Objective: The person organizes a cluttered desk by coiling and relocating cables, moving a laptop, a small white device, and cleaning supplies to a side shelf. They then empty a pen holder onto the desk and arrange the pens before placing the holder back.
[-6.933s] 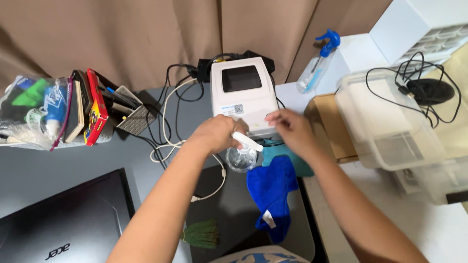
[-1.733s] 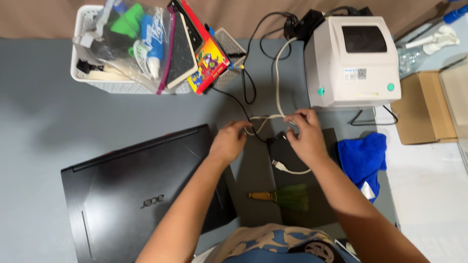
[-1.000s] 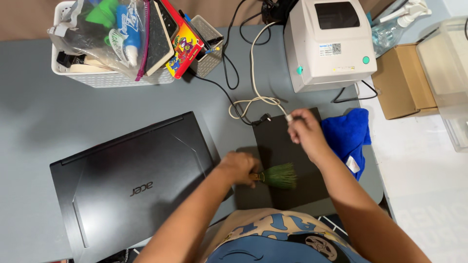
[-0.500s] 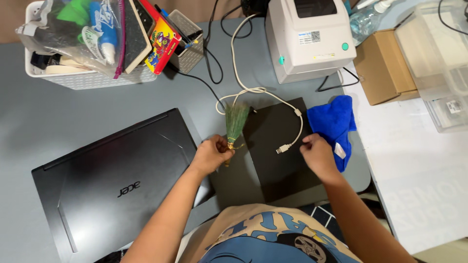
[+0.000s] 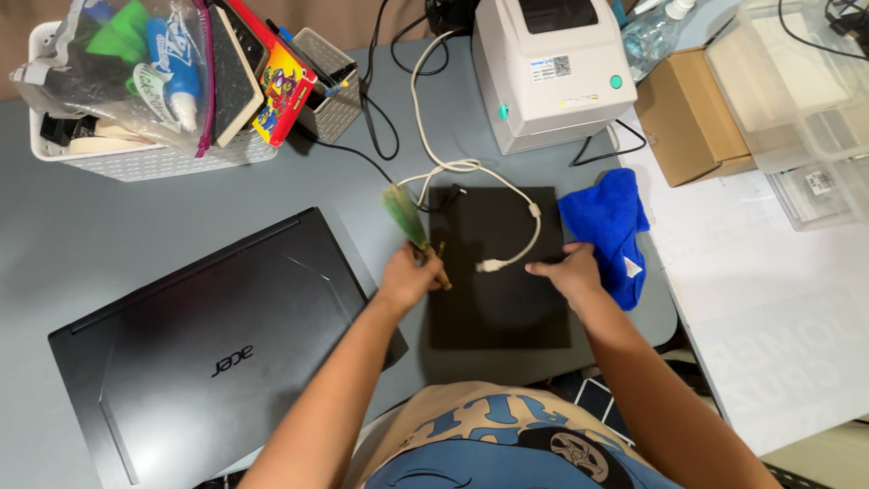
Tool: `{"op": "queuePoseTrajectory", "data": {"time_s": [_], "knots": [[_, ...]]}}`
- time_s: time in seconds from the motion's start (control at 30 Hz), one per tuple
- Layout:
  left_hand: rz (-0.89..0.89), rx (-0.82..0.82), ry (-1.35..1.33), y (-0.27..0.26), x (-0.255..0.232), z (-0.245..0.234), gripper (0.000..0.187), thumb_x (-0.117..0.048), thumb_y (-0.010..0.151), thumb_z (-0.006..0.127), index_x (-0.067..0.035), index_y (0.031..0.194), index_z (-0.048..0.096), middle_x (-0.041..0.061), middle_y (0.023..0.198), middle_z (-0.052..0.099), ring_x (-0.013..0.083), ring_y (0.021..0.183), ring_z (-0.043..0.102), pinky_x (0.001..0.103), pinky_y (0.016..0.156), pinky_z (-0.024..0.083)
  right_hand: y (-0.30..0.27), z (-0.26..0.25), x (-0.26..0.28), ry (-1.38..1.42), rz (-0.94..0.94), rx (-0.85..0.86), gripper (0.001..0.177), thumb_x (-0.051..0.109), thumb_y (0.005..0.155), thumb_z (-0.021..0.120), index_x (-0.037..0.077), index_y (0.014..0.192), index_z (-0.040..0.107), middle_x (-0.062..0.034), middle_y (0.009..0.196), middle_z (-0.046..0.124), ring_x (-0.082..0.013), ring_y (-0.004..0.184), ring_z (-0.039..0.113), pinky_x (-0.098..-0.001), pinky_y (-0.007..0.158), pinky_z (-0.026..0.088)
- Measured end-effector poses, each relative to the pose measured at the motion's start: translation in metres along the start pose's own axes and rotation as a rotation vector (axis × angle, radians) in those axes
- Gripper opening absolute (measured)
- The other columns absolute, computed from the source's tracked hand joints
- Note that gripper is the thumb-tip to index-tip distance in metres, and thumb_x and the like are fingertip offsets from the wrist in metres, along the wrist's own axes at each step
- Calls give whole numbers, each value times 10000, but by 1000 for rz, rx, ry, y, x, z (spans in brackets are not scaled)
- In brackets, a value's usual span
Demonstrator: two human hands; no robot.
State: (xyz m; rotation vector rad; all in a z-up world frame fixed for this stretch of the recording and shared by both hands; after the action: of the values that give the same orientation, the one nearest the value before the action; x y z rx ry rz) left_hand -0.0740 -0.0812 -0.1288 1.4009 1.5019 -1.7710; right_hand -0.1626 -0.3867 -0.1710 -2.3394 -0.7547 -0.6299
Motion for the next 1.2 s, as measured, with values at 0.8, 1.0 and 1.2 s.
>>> {"op": "queuePoseTrajectory", "data": {"time_s": [0.8, 1.0, 1.2], "knots": [[415, -290, 404, 28, 2, -10, 270, -114, 910, 614, 8, 1150, 603, 232, 1069, 665, 425, 973, 649, 481, 859, 521, -116, -152, 131, 207, -556, -278, 322, 241, 1047, 594, 62, 1313, 559, -80, 1002, 683, -171, 856, 598, -323, 812, 485], [309, -235, 521, 35, 12, 5, 560, -94, 877, 629, -19, 1417, 506, 260, 1245, 570, 432, 1075, 607, 468, 953, 502, -93, -169, 66, 713, -473, -346, 279, 223, 1154, 439, -5, 1293, 520, -89, 1221, 643, -149, 1090, 579, -298, 986, 473], [280, -406, 600, 16, -39, 38, 787, -132, 785, 726, -52, 1497, 401, 255, 1360, 430, 451, 1212, 435, 491, 1029, 399, -44, -207, 28, 1010, -388, -302, 309, 235, 1119, 397, 39, 1311, 540, -68, 1274, 650, -154, 1140, 608, -304, 1024, 480]]}}
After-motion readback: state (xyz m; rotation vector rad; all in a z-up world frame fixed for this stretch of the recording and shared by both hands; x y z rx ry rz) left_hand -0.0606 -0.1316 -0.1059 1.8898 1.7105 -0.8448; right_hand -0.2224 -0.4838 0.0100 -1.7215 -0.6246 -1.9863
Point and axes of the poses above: each hand's wrist, its own y-axis towards the middle knuckle, its own z-axis out of the palm, x = y × z, the point moved 2 cm from there along y, towards the middle knuckle
